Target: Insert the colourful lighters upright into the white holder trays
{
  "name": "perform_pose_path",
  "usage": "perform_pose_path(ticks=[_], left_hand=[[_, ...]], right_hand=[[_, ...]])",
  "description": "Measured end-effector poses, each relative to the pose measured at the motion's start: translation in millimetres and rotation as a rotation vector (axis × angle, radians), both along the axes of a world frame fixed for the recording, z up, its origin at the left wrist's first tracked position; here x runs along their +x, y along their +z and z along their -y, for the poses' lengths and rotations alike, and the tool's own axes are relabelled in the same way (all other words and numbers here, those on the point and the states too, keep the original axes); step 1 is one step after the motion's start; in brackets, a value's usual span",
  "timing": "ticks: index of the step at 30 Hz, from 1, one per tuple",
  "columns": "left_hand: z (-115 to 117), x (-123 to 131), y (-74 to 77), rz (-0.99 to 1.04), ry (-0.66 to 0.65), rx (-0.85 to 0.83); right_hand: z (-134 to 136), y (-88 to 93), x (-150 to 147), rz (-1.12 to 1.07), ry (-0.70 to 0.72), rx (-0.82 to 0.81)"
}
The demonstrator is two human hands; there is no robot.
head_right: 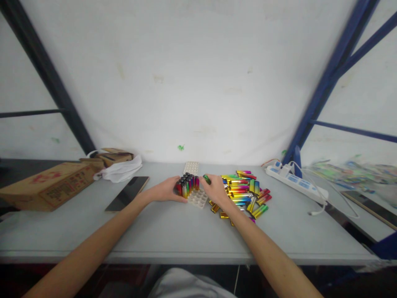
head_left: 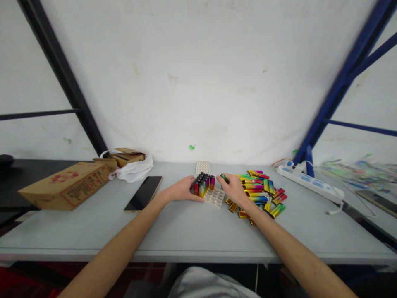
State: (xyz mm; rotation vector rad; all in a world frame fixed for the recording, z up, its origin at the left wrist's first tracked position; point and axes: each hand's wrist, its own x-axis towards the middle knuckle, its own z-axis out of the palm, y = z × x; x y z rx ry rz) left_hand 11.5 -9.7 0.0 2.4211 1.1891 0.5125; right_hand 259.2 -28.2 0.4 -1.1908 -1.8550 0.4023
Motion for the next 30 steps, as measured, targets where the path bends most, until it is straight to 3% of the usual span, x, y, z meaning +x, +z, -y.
perform_pose_path(ticks=[13,19,25,30], left_hand=[[-1.3,-1.0,-2.4,-0.003,0.015,-0.002],[-0.5,-1.0,-1.5,0.003,0.001,-0.004],[-0.6,-0.7,-0.8,-0.032,-0.001,0.009],[-0.7,-0.7,-1.7,-0.015,0.017,0.006]], right_hand=[[3.8,5.0,1.1,0.063,0.002,0.071],[7.6,7.1,3.0,0.06,0.086,0.042],[5.2,8.0,5.5,0.194,0.115,0.24],[4.2,4.8,6.2,0.218,0.196,0.166]])
